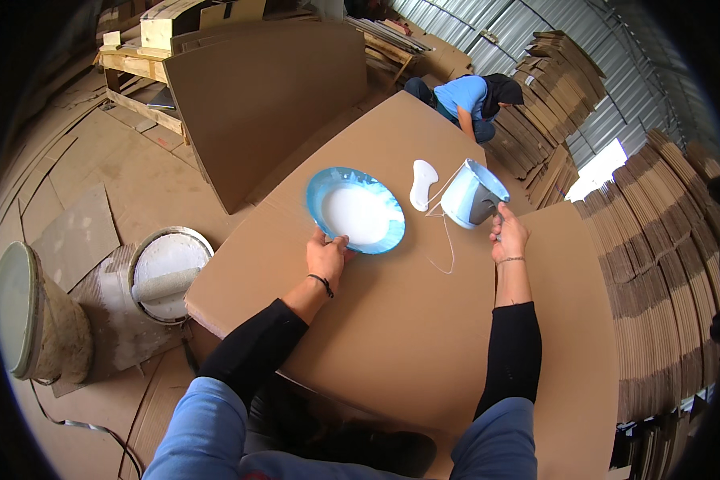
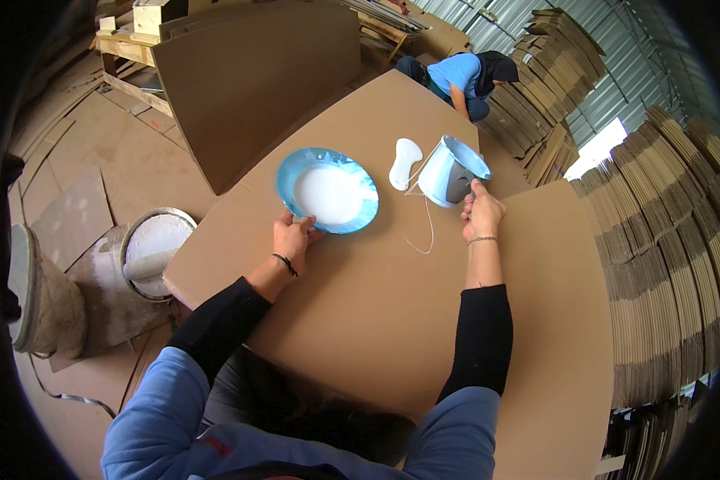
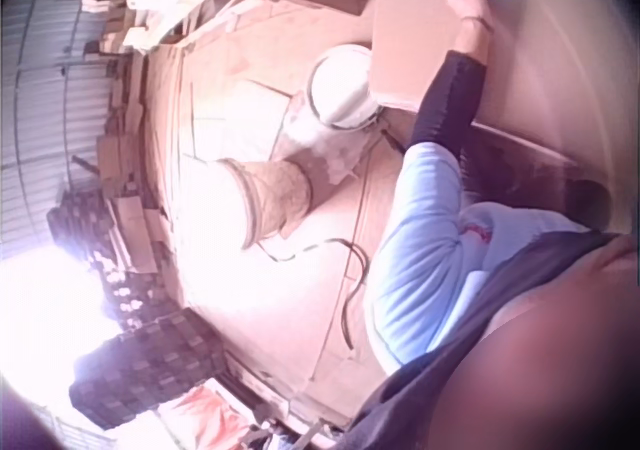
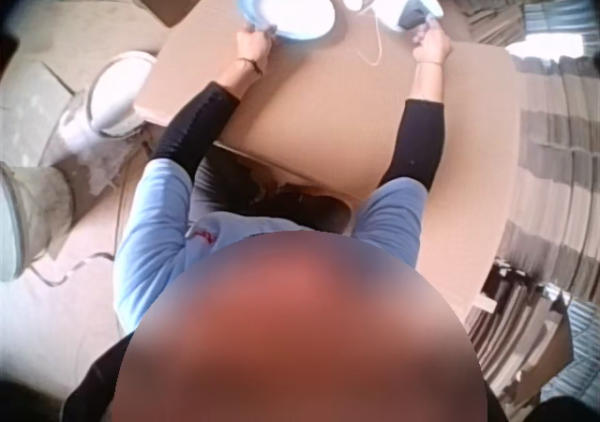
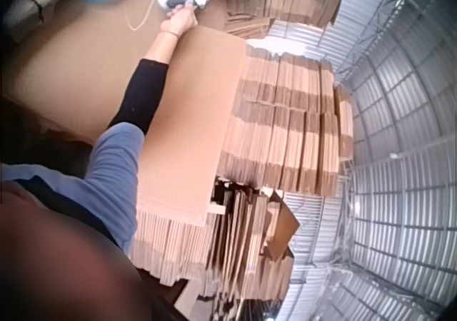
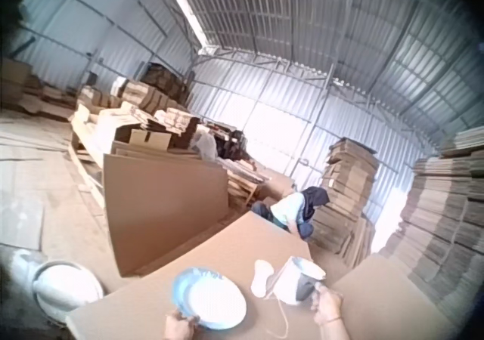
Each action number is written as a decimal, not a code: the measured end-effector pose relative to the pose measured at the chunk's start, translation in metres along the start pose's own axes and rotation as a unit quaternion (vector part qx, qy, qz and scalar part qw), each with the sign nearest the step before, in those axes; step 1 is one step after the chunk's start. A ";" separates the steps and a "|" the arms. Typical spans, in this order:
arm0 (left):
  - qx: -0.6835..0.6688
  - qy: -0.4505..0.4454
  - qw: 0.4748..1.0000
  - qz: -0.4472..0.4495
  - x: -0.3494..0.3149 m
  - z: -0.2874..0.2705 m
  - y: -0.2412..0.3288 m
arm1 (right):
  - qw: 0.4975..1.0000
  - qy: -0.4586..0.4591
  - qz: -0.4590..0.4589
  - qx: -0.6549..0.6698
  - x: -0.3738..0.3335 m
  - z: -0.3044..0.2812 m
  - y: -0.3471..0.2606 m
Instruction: The person applies white glue to large flat boards using a paint roller, then presses another board on top to bond them. They repeat this process with multiple boards, pouring glue from a jug into a plate and spreading it evenly before stacking.
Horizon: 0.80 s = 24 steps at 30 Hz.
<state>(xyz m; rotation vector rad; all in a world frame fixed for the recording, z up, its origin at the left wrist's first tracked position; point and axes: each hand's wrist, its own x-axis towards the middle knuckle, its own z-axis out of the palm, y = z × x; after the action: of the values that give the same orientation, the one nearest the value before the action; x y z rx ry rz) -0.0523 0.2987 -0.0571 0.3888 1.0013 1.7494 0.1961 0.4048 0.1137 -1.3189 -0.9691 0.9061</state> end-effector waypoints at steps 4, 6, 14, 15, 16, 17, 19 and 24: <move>-0.035 -0.028 0.999 -0.022 -0.006 -0.009 0.002 | 0.998 -0.038 -0.055 0.002 -0.056 0.006 -0.028; -0.029 -0.050 0.998 -0.035 -0.010 -0.013 0.002 | 0.995 -0.066 -0.069 0.016 -0.084 0.010 -0.042; -0.075 -0.102 0.991 -0.036 -0.048 -0.043 0.035 | 0.978 -0.202 -0.048 -0.022 -0.192 0.034 -0.053; -0.077 -0.102 0.991 -0.034 -0.055 -0.050 0.043 | 0.974 -0.218 -0.048 -0.036 -0.205 0.035 -0.054; -0.097 -0.108 0.989 -0.028 -0.063 -0.056 0.051 | 0.967 -0.245 -0.045 -0.046 -0.219 0.038 -0.050; -0.107 -0.113 0.988 -0.010 -0.070 -0.067 0.061 | 0.955 -0.289 -0.040 -0.054 -0.233 0.043 -0.044; -0.136 -0.102 0.985 -0.004 -0.086 -0.097 0.083 | 0.952 -0.301 -0.016 -0.052 -0.258 0.059 -0.034; -0.101 -0.056 0.991 0.075 -0.144 -0.209 0.128 | 0.859 -0.504 -0.023 -0.086 -0.319 0.100 0.004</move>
<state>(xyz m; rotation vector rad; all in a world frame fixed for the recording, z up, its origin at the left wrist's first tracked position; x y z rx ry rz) -0.2123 0.0639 -0.0549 0.4369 0.7235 1.9218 -0.0088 0.1409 0.0934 -0.9003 -1.9074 1.5475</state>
